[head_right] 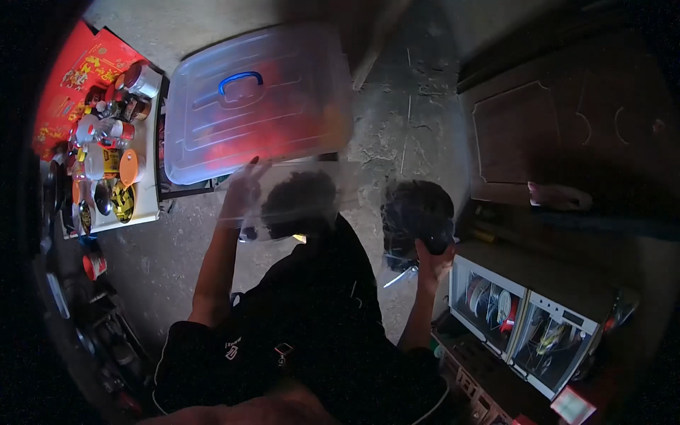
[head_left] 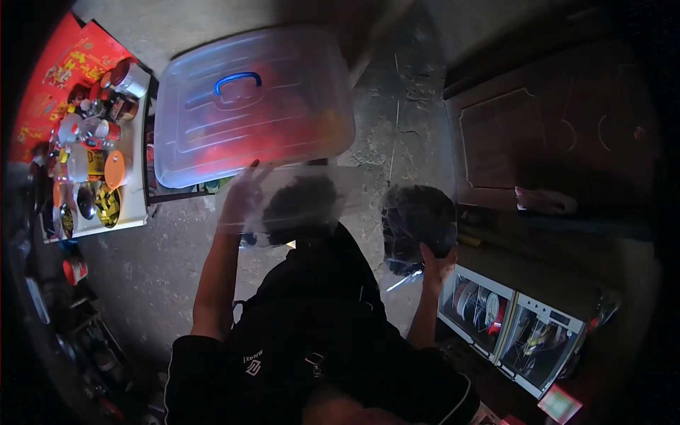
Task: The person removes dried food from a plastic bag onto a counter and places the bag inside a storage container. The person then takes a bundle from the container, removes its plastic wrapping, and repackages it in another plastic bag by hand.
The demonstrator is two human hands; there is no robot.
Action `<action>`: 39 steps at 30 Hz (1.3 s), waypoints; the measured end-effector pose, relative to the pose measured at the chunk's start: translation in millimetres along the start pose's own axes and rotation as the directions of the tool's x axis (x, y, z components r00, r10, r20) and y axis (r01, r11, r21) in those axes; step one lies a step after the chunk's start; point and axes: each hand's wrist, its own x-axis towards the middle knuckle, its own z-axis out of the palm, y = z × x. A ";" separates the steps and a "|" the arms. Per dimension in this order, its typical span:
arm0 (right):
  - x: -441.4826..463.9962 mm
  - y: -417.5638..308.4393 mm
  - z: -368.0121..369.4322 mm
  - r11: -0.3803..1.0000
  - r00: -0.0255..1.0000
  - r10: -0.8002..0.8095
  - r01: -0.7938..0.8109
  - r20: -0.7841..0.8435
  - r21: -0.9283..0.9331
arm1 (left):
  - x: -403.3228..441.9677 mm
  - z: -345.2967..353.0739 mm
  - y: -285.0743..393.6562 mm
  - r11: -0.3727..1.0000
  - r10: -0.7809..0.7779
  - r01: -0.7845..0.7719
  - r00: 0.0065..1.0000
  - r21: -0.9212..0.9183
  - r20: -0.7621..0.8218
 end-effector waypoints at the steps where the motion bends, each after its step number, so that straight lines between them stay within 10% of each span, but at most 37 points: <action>1: 4.4 -1.9 3.1 0.994 0.992 -0.113 0.112 -0.061 -0.018 | -3.9 -4.7 1.1 0.991 -0.070 0.070 0.998 -0.118 -0.002; 2: 8.6 -5.0 6.4 0.974 0.967 -0.227 0.224 -0.114 -0.042 | -6.7 -5.1 -0.8 0.964 -0.138 0.133 0.990 -0.232 -0.002; 3: 13.0 -10.9 8.9 0.974 0.967 -0.227 0.224 -0.115 -0.041 | -8.0 -7.9 -11.7 0.789 0.294 -0.317 0.947 0.527 0.130; 6: 14.2 -92.7 2.6 0.829 0.962 -0.195 0.058 0.190 0.556 | -35.5 32.8 25.2 0.980 -0.064 0.088 0.989 0.179 -0.133; 10: 51.1 -137.1 46.9 0.651 0.873 -0.377 0.011 0.311 0.759 | -79.9 77.0 43.0 0.838 0.052 0.204 0.894 0.507 -0.445; 12: 71.1 -160.2 82.6 0.429 0.758 -0.403 -0.339 0.513 0.837 | -111.1 66.6 35.6 0.848 0.182 0.083 0.882 0.523 -0.435; 16: 90.3 -224.6 141.4 0.461 0.557 -0.492 -0.485 0.669 0.743 | -170.7 84.2 4.2 0.910 0.396 -0.227 0.721 0.346 -0.568; 19: 97.7 -274.2 178.8 0.558 0.402 -0.583 -0.432 0.706 0.708 | -201.8 108.4 -32.3 0.819 0.563 -0.463 0.536 0.338 -0.629; 22: 86.4 -317.1 196.9 0.478 0.383 -0.828 0.100 0.409 0.873 | -234.2 138.6 -103.6 0.764 0.610 -0.460 0.287 0.452 -0.739; 24: 85.3 -328.7 219.5 0.283 0.267 -0.957 0.768 0.114 0.574 | -254.2 157.1 -153.1 0.748 0.605 -0.430 0.128 0.505 -0.786; 26: 73.8 -332.1 226.7 0.083 0.058 -0.996 0.900 0.070 0.428 | -251.9 170.1 -182.4 0.748 0.583 -0.383 -0.011 0.542 -0.812; 29: 80.6 -301.0 255.5 -0.259 -0.309 -0.940 0.923 0.148 0.283 | -263.8 177.5 -212.7 0.768 0.546 -0.286 -0.173 0.572 -0.820; 32: 81.2 -254.1 261.9 -0.179 -0.314 -0.858 0.925 0.407 0.336 | -277.9 177.9 -232.9 0.801 0.520 -0.161 -0.293 0.577 -0.802; 38: 71.3 -204.3 225.1 -0.098 -0.324 -0.906 0.784 0.271 0.613 | -284.2 159.3 -224.2 0.831 0.534 0.120 -0.448 0.544 -0.717; 39: 69.0 -201.4 221.4 -0.099 -0.327 -0.907 0.779 0.267 0.619 | -231.9 202.9 -166.1 0.769 0.364 -0.314 -0.500 0.556 -0.786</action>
